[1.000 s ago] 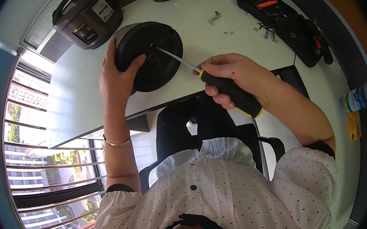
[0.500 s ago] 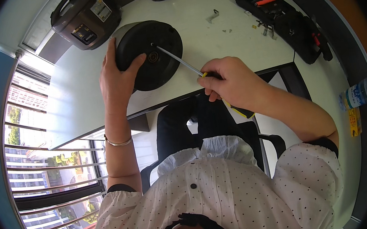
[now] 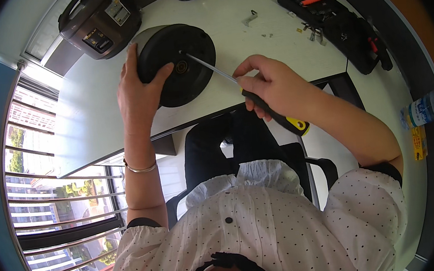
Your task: The person assembles an electric kettle by hand, inserting internal components into the base, attaching the main kettle body, and securing the base plate with screws using a screwdriver.
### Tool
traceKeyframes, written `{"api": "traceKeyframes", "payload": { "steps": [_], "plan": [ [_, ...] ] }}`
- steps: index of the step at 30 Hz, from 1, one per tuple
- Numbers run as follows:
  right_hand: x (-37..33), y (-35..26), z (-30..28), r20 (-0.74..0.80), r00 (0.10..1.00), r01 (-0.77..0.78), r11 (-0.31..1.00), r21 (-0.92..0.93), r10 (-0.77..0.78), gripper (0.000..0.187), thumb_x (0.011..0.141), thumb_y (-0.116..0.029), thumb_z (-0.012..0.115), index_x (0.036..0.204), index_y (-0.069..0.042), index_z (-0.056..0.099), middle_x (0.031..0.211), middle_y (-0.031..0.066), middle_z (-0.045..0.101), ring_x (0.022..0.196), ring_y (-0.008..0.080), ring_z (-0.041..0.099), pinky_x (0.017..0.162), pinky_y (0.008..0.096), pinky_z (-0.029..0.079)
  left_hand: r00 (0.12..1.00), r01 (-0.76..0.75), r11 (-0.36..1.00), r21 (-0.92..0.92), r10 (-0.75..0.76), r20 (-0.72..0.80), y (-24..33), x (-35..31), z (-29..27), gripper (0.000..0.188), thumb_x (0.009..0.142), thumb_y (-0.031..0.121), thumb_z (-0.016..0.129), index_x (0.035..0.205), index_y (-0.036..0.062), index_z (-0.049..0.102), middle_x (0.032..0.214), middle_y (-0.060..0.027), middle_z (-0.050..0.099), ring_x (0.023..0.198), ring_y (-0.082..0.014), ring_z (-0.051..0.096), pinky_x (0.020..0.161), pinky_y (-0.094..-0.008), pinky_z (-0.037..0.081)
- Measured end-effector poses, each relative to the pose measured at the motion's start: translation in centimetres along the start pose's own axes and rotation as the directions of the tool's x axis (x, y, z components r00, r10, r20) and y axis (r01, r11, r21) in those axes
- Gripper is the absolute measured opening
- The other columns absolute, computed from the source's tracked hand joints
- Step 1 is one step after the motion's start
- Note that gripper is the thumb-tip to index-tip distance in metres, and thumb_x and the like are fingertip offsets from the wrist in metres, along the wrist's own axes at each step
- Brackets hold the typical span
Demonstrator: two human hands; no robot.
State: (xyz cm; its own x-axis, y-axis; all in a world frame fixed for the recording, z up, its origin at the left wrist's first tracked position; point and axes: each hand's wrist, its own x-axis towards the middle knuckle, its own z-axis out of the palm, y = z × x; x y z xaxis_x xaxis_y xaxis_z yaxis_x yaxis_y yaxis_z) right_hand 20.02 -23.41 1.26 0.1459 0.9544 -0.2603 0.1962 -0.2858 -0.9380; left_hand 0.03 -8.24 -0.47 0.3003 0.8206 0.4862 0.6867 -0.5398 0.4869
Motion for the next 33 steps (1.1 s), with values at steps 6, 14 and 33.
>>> {"api": "traceKeyframes", "payload": {
  "steps": [6, 14, 33],
  "plan": [
    [0.4, -0.9, -0.2, 0.126, 0.978, -0.199, 0.922, 0.332, 0.166, 0.03, 0.089, -0.017, 0.063, 0.106, 0.004, 0.052, 0.07, 0.0106, 0.059, 0.049, 0.0125, 0.055, 0.042, 0.0259, 0.045, 1.0, 0.0, 1.0, 0.002, 0.0, 0.004, 0.0, 0.0, -0.1, 0.082, 0.07, 0.039, 0.077, 0.137, 0.0069, 0.042, 0.114, -0.0293, 0.054, 0.089, -0.0405, 0.065, 0.076, -0.044, 0.054],
    [0.2, 0.0, 0.9, 0.012, 0.985, 0.165, 0.941, -0.297, -0.169, 0.025, 0.089, -0.017, 0.063, 0.095, 0.006, 0.056, 0.072, 0.0089, 0.059, 0.052, 0.0134, 0.057, 0.044, 0.0272, 0.047, 1.0, 0.011, 1.0, 0.006, -0.011, 0.011, 0.0, 0.1, -0.1, 0.083, 0.07, 0.039, 0.078, 0.137, 0.0069, 0.042, 0.115, -0.0299, 0.054, 0.09, -0.041, 0.065, 0.077, -0.0438, 0.054],
    [1.2, 1.0, 0.0, 0.01, 0.998, 0.058, 0.995, -0.081, -0.058, 0.021, 0.098, -0.017, 0.049, 0.101, 0.002, 0.059, 0.077, 0.0066, 0.054, 0.054, 0.0115, 0.057, 0.052, 0.0256, 0.054, 1.0, 0.01, 1.0, 0.015, -0.01, 0.009, 0.0, 0.1, 0.1, 0.083, 0.07, 0.04, 0.077, 0.138, 0.0077, 0.041, 0.116, -0.0299, 0.053, 0.091, -0.0404, 0.065, 0.077, -0.0434, 0.054]
  ]
}}
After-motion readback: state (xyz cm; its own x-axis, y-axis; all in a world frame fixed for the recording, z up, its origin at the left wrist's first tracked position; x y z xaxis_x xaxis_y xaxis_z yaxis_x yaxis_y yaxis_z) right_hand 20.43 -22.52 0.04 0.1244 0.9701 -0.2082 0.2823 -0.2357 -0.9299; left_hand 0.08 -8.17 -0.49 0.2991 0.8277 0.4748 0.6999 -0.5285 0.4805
